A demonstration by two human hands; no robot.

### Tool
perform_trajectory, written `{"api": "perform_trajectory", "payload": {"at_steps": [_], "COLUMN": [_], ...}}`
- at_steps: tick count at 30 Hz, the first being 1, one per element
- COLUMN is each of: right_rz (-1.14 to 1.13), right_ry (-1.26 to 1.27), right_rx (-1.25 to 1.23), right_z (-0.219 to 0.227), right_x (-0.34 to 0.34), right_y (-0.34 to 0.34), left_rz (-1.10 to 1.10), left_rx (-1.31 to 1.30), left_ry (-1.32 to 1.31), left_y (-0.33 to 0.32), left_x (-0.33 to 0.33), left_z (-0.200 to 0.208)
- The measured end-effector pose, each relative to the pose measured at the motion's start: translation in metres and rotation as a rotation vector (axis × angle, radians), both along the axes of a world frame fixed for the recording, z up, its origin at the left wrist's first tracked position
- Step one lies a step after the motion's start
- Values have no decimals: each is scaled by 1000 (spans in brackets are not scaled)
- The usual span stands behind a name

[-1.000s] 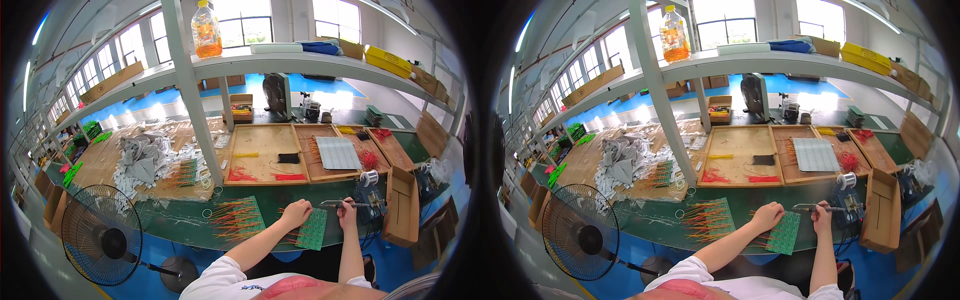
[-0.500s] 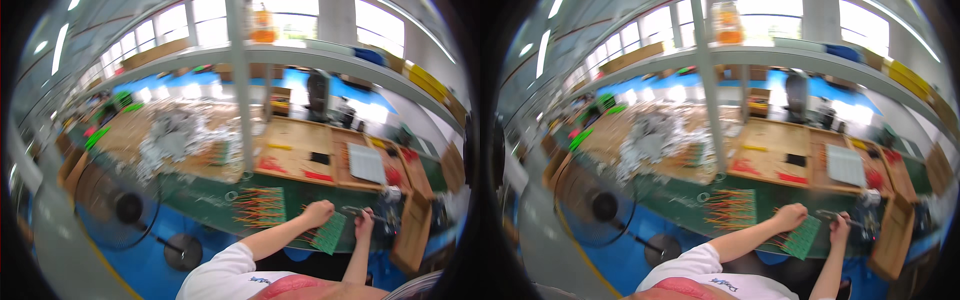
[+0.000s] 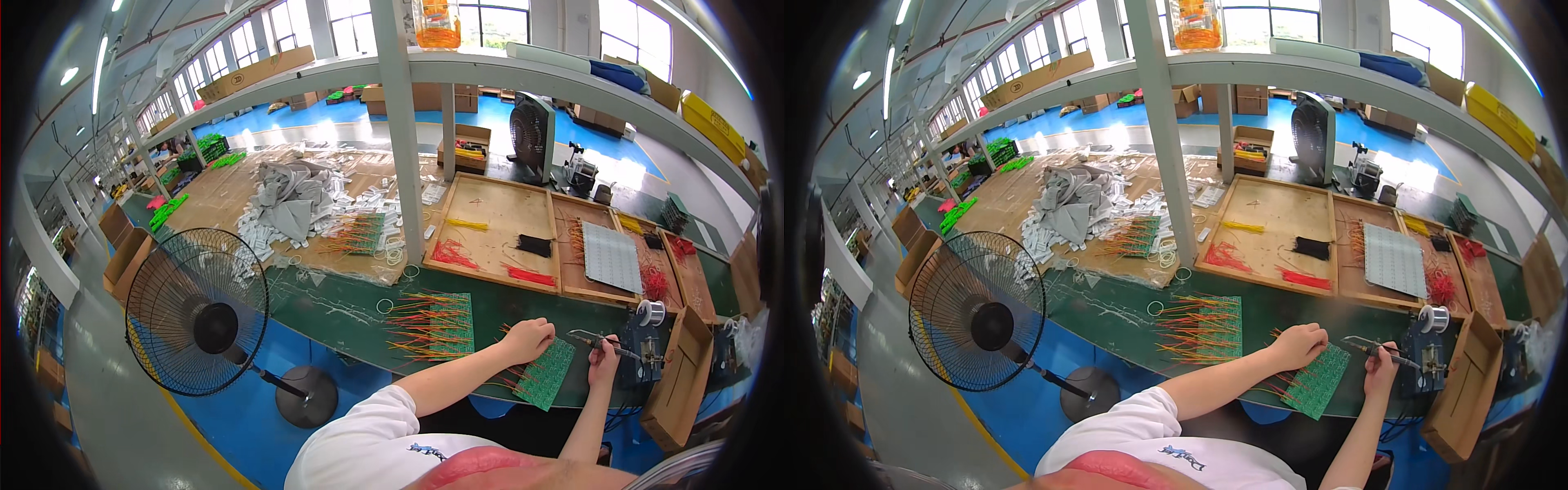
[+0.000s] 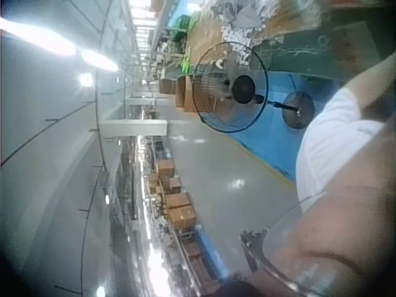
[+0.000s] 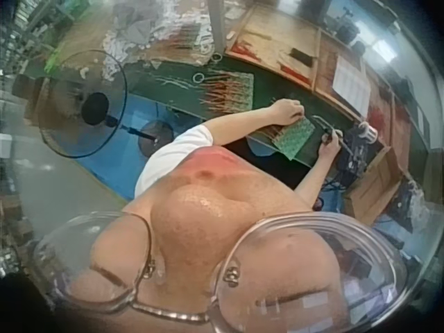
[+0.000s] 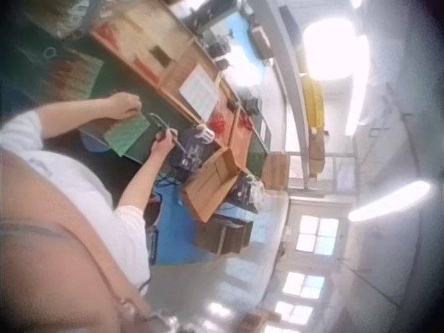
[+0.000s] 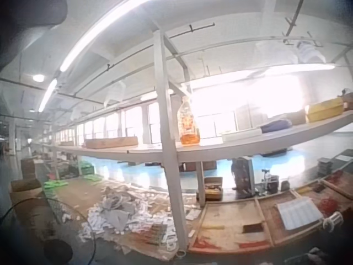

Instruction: The person solders colorful electrical wires onto a green printed circuit board with a soldering iron.

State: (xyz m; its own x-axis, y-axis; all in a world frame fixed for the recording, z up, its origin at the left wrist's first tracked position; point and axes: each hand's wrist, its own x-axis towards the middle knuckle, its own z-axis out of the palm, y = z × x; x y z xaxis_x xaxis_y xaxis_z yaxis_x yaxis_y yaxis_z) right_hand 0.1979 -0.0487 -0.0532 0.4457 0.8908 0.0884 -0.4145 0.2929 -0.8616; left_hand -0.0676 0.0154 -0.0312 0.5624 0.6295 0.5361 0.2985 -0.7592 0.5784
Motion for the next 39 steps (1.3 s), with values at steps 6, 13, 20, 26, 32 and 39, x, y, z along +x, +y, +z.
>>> {"api": "perform_trajectory", "payload": {"at_steps": [6, 13, 20, 26, 32, 39], "right_rz": [10, 33, 79, 165, 78, 119], "right_ry": [-12, 9, 57, 13, 77, 91], "right_rx": [-7, 1, 56, 24, -13, 22], "right_z": [-1, -4, -1, -14, -12, -14], "right_x": [0, 4, 4, -3, 15, 11], "right_y": [3, -2, -11, 25, 15, 13], "left_rz": [-2, -22, 57, 79, 179, 189], "left_rx": [-3, -41, 0, -44, 91, 56], "left_ry": [-4, -3, 113, 136, 286, 438], "left_y": [2, -7, -7, 17, 15, 3], "left_x": [-2, -2, 6, -15, -2, -8], "left_z": [1, 6, 4, -3, -5, -6]}}
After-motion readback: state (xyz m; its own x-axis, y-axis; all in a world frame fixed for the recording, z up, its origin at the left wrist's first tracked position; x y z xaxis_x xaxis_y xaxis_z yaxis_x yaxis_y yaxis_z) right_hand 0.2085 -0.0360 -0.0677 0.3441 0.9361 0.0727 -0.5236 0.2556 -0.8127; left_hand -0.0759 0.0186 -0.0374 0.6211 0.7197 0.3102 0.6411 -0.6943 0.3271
